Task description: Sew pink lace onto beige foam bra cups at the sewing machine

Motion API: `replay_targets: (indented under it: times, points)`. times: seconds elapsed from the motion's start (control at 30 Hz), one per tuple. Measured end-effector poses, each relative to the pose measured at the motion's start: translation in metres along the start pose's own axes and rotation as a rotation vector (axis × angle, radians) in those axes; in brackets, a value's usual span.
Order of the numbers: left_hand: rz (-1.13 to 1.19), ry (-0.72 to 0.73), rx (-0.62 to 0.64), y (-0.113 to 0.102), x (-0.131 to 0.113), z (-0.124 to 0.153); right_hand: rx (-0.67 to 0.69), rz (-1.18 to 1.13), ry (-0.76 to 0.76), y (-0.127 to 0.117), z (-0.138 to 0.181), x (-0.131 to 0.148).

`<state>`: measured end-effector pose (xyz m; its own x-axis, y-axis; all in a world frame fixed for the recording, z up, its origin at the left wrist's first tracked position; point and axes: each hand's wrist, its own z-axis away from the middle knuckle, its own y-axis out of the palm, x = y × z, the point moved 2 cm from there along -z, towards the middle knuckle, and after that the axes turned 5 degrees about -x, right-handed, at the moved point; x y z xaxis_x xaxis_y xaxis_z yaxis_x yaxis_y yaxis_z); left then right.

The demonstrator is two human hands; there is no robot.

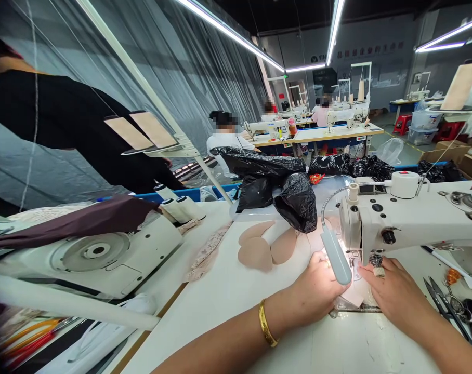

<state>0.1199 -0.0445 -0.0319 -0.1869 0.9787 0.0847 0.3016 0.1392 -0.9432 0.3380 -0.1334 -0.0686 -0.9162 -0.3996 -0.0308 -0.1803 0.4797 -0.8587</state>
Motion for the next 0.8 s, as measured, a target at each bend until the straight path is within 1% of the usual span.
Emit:
replay_targets:
  times: [0.23,0.4,0.6,0.73,0.8]
  points:
    - [-0.036,0.023,-0.042,0.009,0.004,-0.004,-0.018,0.073,0.006,-0.004,-0.004,0.0]
    - [-0.085,0.014,-0.052,0.013,0.004,-0.004,-0.041,0.12,0.016,-0.003,-0.005,0.0]
    - [-0.099,-0.008,-0.082,0.012,0.002,-0.003,-0.071,0.01,0.101,-0.004,0.0,-0.002]
    - [-0.054,-0.022,-0.067,0.01,0.003,-0.004,-0.128,-0.106,0.218,-0.002,0.003,-0.006]
    - [-0.048,-0.026,-0.058,0.01,0.003,-0.005,-0.128,-0.136,0.244,0.001,0.004,-0.008]
